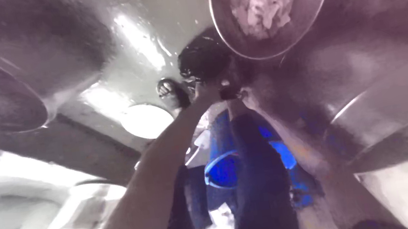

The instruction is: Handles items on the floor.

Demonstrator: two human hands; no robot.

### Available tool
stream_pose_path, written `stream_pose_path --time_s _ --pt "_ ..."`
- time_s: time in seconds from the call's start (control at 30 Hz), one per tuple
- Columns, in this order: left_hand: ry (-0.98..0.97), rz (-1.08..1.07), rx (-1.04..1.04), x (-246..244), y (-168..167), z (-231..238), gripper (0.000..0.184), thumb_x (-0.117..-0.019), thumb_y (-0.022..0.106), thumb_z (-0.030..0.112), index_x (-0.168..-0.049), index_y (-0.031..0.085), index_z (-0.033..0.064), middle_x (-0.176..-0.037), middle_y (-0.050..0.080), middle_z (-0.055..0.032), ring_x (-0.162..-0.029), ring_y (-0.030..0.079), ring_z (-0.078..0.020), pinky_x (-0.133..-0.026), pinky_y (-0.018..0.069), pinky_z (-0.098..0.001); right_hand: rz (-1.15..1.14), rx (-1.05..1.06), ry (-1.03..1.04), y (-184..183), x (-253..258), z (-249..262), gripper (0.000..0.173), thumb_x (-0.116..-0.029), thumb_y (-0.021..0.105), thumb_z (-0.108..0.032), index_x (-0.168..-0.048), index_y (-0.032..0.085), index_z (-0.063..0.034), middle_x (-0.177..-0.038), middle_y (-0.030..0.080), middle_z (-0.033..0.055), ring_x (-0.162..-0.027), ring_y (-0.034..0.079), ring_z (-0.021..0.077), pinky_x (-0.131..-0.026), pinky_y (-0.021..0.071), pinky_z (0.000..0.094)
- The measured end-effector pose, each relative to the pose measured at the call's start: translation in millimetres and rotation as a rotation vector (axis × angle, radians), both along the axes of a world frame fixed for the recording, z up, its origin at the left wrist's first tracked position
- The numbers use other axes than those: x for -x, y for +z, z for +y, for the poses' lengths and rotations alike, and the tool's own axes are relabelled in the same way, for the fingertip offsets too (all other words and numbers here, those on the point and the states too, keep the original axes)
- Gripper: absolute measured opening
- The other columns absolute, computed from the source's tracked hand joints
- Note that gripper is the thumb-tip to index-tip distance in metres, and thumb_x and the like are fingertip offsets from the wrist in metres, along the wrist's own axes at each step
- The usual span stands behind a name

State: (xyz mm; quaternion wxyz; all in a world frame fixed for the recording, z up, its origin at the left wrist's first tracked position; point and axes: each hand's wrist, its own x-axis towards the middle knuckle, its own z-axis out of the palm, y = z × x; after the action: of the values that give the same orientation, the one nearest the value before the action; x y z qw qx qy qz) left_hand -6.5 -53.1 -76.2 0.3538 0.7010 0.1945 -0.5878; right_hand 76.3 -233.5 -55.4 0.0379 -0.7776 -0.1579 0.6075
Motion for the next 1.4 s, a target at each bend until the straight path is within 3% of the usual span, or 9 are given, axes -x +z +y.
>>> stream_pose_path --time_s 0.27,0.43,0.57,0.83,1.03,1.1,1.23,1.3,1.4 --pt "0.191 0.054 0.044 12 -27 -7 0.058 -0.0971 0.068 0.032 -0.145 0.054 0.0032 -0.143 0.057 -0.0268 -0.134 0.052 -0.0459 -0.11 0.038 -0.0682 0.122 -0.028 0.262 2 -9 -1 0.024 -0.0941 0.066 -0.011 -0.116 0.073 -0.0051 -0.126 0.068 0.0192 -0.123 0.061 0.0378 -0.104 0.0478 0.0579" --pt "0.042 0.136 0.038 -5 46 11 0.058 -0.0945 0.072 0.029 -0.138 0.055 -0.0057 -0.135 0.06 -0.03 -0.125 0.058 -0.0483 -0.101 0.0446 -0.0687 0.134 0.139 0.402 31 -11 17 0.025 -0.096 0.063 -0.013 -0.118 0.072 -0.0053 -0.128 0.067 0.0197 -0.122 0.062 0.0389 -0.1 0.0499 0.0596" --pt "-0.067 0.145 0.01 26 49 13 0.049 -0.0924 0.072 0.026 -0.129 0.062 -0.0045 -0.125 0.065 -0.0289 -0.117 0.062 -0.0486 -0.092 0.0489 -0.0708 0.047 0.208 0.422 62 -3 55 0.026 -0.0999 0.059 -0.022 -0.111 0.073 -0.0031 -0.117 0.07 0.0216 -0.113 0.066 0.0407 -0.091 0.0529 0.0608" --pt "0.036 0.186 0.003 58 44 3 0.07 -0.0966 0.065 0.025 -0.154 0.035 -0.0031 -0.133 0.06 -0.0301 -0.121 0.061 -0.0469 -0.099 0.0485 -0.0661 0.14 0.094 0.306 -27 32 82 0.061 -0.0829 0.075 -0.036 -0.135 0.063 -0.0079 -0.13 0.065 0.0233 -0.122 0.06 0.0439 -0.096 0.0479 0.0687" --pt "-0.002 0.138 0.014 12 83 14 0.036 -0.098 0.065 0.021 -0.131 0.064 0.0058 -0.128 0.066 -0.0227 -0.119 0.064 -0.0427 -0.094 0.0517 -0.0649 0.477 -0.119 0.612 2 78 61 0.038 -0.0924 0.069 -0.023 -0.128 0.068 -0.0087 -0.131 0.065 0.0194 -0.124 0.06 0.0387 -0.102 0.0469 0.0614" --pt "0.182 0.027 0.071 23 47 10 0.036 -0.0952 0.068 0.016 -0.129 0.067 0.0055 -0.131 0.065 -0.0216 -0.122 0.062 -0.0407 -0.101 0.0498 -0.0621 0.565 -0.178 0.505 -8 84 49 0.036 -0.0955 0.064 -0.023 -0.128 0.069 -0.0091 -0.13 0.067 0.0166 -0.122 0.062 0.033 -0.103 0.0475 0.0558" --pt "0.645 0.195 -0.164 28 -28 -10 0.049 -0.0987 0.067 0.027 -0.134 0.058 -0.0063 -0.135 0.061 -0.0277 -0.127 0.059 -0.0415 -0.107 0.0476 -0.0572 0.233 -0.046 -0.552 -35 62 55 0.039 -0.0997 0.068 -0.021 -0.132 0.062 0.0002 -0.117 0.07 0.0183 -0.101 0.071 0.0246 -0.09 0.06 0.0418" --pt "0.895 0.289 -0.306 11 -41 -14 0.065 -0.0951 0.072 0.031 -0.143 0.049 -0.0062 -0.14 0.058 -0.0258 -0.131 0.057 -0.0366 -0.111 0.0472 -0.0509 0.111 -0.029 -0.602 -41 41 71 0.053 -0.0962 0.073 -0.018 -0.143 0.055 -0.002 -0.135 0.064 0.0205 -0.122 0.063 0.0291 -0.104 0.0515 0.0466" --pt "0.785 0.123 -0.292 6 -45 -12 0.064 -0.0965 0.071 0.034 -0.145 0.05 -0.0022 -0.144 0.057 -0.0225 -0.136 0.054 -0.0327 -0.116 0.0427 -0.0466 -0.134 -0.019 -0.348 -61 32 86 0.061 -0.0921 0.07 -0.009 -0.148 0.048 0.0015 -0.15 0.05 0.027 -0.137 0.053 0.0369 -0.112 0.0465 0.0468"
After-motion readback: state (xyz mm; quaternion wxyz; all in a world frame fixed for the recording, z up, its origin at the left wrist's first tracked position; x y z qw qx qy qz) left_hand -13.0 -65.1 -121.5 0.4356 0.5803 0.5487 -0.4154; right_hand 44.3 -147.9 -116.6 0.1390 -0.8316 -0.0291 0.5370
